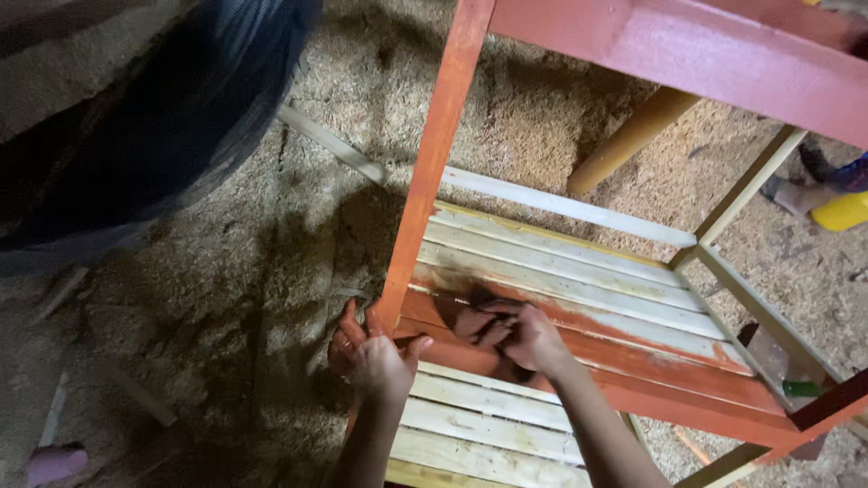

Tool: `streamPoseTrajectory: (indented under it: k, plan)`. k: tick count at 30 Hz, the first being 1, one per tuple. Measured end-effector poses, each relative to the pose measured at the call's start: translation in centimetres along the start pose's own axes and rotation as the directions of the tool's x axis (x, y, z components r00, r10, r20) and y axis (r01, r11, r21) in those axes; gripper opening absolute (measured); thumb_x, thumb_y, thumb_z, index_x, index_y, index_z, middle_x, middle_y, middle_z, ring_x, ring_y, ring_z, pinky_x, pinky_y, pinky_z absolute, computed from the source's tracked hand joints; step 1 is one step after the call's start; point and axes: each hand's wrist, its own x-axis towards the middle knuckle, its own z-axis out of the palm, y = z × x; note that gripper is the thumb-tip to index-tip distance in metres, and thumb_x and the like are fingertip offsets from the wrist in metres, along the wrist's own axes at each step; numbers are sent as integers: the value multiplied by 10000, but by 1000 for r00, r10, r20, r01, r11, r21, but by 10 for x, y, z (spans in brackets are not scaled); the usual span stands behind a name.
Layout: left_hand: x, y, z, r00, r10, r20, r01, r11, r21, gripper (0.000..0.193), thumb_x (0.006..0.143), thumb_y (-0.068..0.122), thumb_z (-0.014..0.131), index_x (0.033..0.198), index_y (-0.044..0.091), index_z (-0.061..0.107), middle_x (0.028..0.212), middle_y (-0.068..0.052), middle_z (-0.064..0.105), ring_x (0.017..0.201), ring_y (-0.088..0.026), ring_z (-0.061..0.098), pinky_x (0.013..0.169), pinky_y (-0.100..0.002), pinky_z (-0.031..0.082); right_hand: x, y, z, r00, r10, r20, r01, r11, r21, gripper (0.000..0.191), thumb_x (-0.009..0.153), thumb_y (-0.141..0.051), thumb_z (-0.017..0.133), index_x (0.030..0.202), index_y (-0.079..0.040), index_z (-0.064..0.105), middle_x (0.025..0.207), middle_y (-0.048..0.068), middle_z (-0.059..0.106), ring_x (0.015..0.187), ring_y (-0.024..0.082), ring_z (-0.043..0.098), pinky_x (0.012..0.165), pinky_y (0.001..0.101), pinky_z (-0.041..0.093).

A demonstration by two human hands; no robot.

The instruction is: The person applies reddish-brown stain to a wooden two-tiered stand using a cloth. They wipe the top slats and frame, then dip the cloth into a container of stain on a plastic stool, and continue wiping the lower slats and frame.

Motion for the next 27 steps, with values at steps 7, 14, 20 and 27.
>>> streamPoseTrajectory:
  k: [7,14,20,27]
  plan:
    - [3,-1,4,1000,14,9,-14,999,39,1060,613,696,797,1388,41,491,1531,-167,332,1348,-407,377,1077,-589,306,63,-46,61,967,-237,-89,221,963,-154,331,722,-204,721,1048,-151,710,903,97,782,852,284,712,988,470,446]
    - [-1,1,5,1000,3,-18,-2,998,55,1101,616,839,708,1355,58,474,1535,-165,334,1346,-416,384,1078,-602,319,42,-50,48,955,-272,-118,259,959,-114,390,784,-219,764,1167,-150,746,961,137,762,964,340,668,963,433,496]
    - [5,1,3,997,-7,73,0,995,100,1111,622,784,753,1409,69,429,1519,-183,317,1352,-406,368,1055,-622,329,21,-25,16,988,70,136,-70,998,-10,528,732,-158,722,1258,-194,704,992,93,794,918,241,752,961,403,572]
    - [8,4,0,990,-26,140,3,986,166,1226,617,725,807,1479,-20,352,1596,-213,198,1412,-425,290,1113,-652,272,73,-77,65,989,-18,-149,-38,931,-363,422,827,-384,876,1029,-53,711,1056,194,729,1118,386,622,926,516,526]
